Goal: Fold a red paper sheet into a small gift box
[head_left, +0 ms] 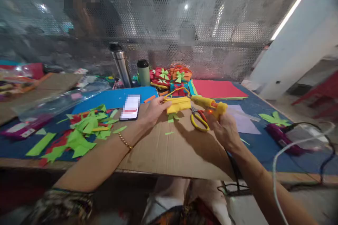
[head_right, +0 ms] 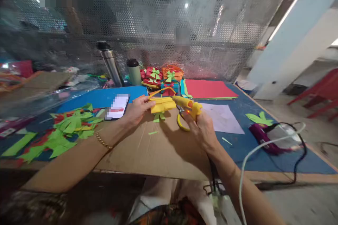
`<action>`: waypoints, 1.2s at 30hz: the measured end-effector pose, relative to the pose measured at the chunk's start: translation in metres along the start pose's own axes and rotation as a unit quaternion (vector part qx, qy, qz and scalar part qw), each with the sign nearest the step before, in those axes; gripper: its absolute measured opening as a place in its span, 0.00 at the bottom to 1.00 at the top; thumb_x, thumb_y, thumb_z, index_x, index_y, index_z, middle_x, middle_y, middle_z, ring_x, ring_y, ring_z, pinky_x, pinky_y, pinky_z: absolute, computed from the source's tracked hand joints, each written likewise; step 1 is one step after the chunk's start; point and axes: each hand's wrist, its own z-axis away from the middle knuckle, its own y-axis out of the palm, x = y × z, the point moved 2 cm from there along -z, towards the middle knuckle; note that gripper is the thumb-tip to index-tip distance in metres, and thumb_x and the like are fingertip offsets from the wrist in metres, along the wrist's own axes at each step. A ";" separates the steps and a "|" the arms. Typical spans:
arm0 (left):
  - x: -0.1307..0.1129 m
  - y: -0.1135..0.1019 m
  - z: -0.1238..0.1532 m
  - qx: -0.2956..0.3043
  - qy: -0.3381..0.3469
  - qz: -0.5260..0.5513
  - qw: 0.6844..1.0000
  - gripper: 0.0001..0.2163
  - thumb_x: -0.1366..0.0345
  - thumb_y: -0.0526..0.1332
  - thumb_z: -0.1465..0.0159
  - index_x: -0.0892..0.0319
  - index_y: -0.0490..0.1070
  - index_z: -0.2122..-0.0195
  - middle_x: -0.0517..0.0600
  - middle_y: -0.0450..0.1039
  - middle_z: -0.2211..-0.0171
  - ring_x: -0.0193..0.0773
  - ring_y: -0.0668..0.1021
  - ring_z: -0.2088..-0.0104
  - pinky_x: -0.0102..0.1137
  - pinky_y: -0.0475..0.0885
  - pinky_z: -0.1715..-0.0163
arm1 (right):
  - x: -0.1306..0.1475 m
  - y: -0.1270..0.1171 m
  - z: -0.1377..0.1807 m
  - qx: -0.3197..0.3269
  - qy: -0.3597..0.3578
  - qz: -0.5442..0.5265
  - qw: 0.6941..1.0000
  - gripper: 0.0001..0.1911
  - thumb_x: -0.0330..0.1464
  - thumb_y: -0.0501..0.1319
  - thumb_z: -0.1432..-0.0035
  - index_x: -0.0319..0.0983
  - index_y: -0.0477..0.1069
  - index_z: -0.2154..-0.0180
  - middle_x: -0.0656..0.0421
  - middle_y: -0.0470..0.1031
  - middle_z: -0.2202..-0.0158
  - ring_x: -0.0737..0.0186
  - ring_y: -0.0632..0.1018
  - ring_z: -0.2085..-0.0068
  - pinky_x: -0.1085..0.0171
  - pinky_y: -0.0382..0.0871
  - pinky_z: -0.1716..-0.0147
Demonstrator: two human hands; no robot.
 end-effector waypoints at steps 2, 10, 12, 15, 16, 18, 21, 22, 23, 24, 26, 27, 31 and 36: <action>-0.007 -0.008 -0.008 -0.008 0.003 -0.004 1.000 0.15 0.63 0.75 0.51 0.62 0.79 0.64 0.54 0.81 0.64 0.39 0.81 0.66 0.32 0.76 0.65 | -0.003 -0.006 -0.003 0.017 0.006 -0.007 1.000 0.32 0.62 0.51 0.37 0.44 0.60 0.78 0.62 0.60 0.82 0.64 0.62 0.79 0.61 0.57 0.78; -0.040 -0.055 -0.035 -0.092 0.029 -0.042 0.994 0.17 0.64 0.76 0.54 0.60 0.78 0.63 0.48 0.80 0.68 0.36 0.79 0.69 0.28 0.74 0.71 | 0.002 -0.035 -0.037 0.020 0.009 -0.045 0.999 0.29 0.56 0.56 0.36 0.44 0.58 0.79 0.64 0.58 0.84 0.68 0.59 0.81 0.63 0.52 0.81; -0.044 -0.058 -0.040 -0.102 0.027 -0.056 0.993 0.18 0.64 0.77 0.55 0.60 0.77 0.64 0.47 0.79 0.70 0.35 0.79 0.71 0.28 0.73 0.73 | 0.005 -0.036 -0.046 0.031 -0.002 -0.076 0.997 0.27 0.54 0.57 0.36 0.44 0.59 0.78 0.63 0.59 0.83 0.68 0.59 0.81 0.63 0.53 0.81; -0.041 -0.052 -0.048 -0.101 0.011 -0.067 0.993 0.16 0.65 0.77 0.56 0.61 0.77 0.67 0.49 0.80 0.71 0.36 0.79 0.72 0.29 0.74 0.72 | 0.001 -0.029 -0.051 0.049 0.009 -0.118 0.992 0.27 0.54 0.58 0.38 0.44 0.60 0.79 0.63 0.60 0.84 0.68 0.61 0.81 0.63 0.55 0.81; -0.039 -0.048 -0.050 -0.098 0.003 -0.068 0.993 0.16 0.65 0.77 0.56 0.61 0.77 0.67 0.50 0.80 0.70 0.37 0.79 0.71 0.30 0.75 0.71 | -0.003 -0.027 -0.050 0.051 0.020 -0.122 0.991 0.27 0.54 0.58 0.38 0.43 0.60 0.79 0.63 0.60 0.84 0.68 0.61 0.81 0.63 0.56 0.80; -0.035 -0.043 -0.051 -0.090 -0.011 -0.067 0.994 0.15 0.66 0.76 0.54 0.61 0.77 0.67 0.52 0.81 0.68 0.39 0.80 0.69 0.31 0.77 0.69 | -0.014 -0.025 -0.047 0.052 0.044 -0.114 0.991 0.27 0.55 0.59 0.40 0.43 0.59 0.79 0.63 0.60 0.84 0.68 0.62 0.80 0.64 0.55 0.80; -0.033 -0.038 -0.046 -0.074 -0.025 -0.058 0.995 0.15 0.66 0.76 0.53 0.61 0.79 0.64 0.54 0.82 0.65 0.39 0.80 0.68 0.30 0.76 0.70 | -0.033 -0.028 -0.042 0.079 0.064 -0.082 0.991 0.26 0.53 0.59 0.41 0.43 0.59 0.79 0.63 0.60 0.84 0.68 0.61 0.79 0.64 0.55 0.79; -0.033 -0.036 -0.042 -0.067 -0.028 -0.054 0.996 0.15 0.66 0.75 0.53 0.62 0.79 0.64 0.54 0.82 0.64 0.38 0.80 0.68 0.29 0.75 0.71 | -0.039 -0.030 -0.041 0.102 0.072 -0.078 0.989 0.26 0.53 0.58 0.40 0.43 0.59 0.80 0.63 0.60 0.84 0.68 0.61 0.79 0.64 0.55 0.78; -0.034 -0.035 -0.039 -0.058 -0.031 -0.049 0.997 0.15 0.66 0.75 0.52 0.62 0.80 0.63 0.55 0.82 0.62 0.38 0.80 0.68 0.29 0.74 0.72 | -0.045 -0.033 -0.040 0.123 0.085 -0.079 0.986 0.27 0.53 0.57 0.39 0.43 0.59 0.80 0.63 0.60 0.84 0.68 0.61 0.79 0.64 0.55 0.78; -0.034 -0.033 -0.035 -0.048 -0.034 -0.045 0.997 0.15 0.66 0.74 0.52 0.63 0.80 0.62 0.56 0.82 0.61 0.38 0.80 0.67 0.28 0.74 0.73 | -0.052 -0.035 -0.039 0.141 0.100 -0.079 0.982 0.28 0.54 0.56 0.39 0.43 0.59 0.81 0.63 0.60 0.84 0.68 0.61 0.80 0.63 0.55 0.78; -0.034 -0.028 -0.027 -0.027 -0.037 -0.039 0.998 0.16 0.66 0.74 0.50 0.63 0.81 0.60 0.58 0.82 0.57 0.40 0.81 0.64 0.29 0.75 0.71 | -0.065 -0.040 -0.036 0.148 0.129 -0.046 0.979 0.28 0.56 0.52 0.37 0.43 0.59 0.80 0.62 0.62 0.83 0.67 0.62 0.80 0.63 0.57 0.77; -0.033 -0.025 -0.022 -0.017 -0.041 -0.037 0.998 0.16 0.65 0.74 0.49 0.63 0.81 0.59 0.58 0.82 0.56 0.41 0.81 0.62 0.30 0.76 0.69 | -0.071 -0.043 -0.034 0.139 0.139 -0.018 0.980 0.27 0.56 0.51 0.37 0.43 0.60 0.79 0.61 0.63 0.82 0.66 0.63 0.79 0.63 0.57 0.77; -0.027 -0.018 -0.008 0.002 -0.061 -0.038 0.997 0.18 0.63 0.76 0.52 0.62 0.81 0.60 0.56 0.83 0.59 0.42 0.82 0.62 0.31 0.76 0.67 | -0.087 -0.054 -0.024 0.114 0.109 0.189 0.969 0.20 0.49 0.52 0.35 0.42 0.68 0.69 0.54 0.74 0.72 0.59 0.73 0.72 0.62 0.59 0.73; -0.028 -0.019 -0.003 0.010 -0.033 -0.049 0.998 0.19 0.61 0.77 0.54 0.61 0.81 0.61 0.54 0.83 0.60 0.41 0.81 0.62 0.31 0.74 0.67 | -0.103 -0.063 -0.012 0.195 0.054 0.447 0.871 0.19 0.42 0.47 0.30 0.39 0.71 0.56 0.48 0.76 0.56 0.55 0.78 0.65 0.62 0.54 0.75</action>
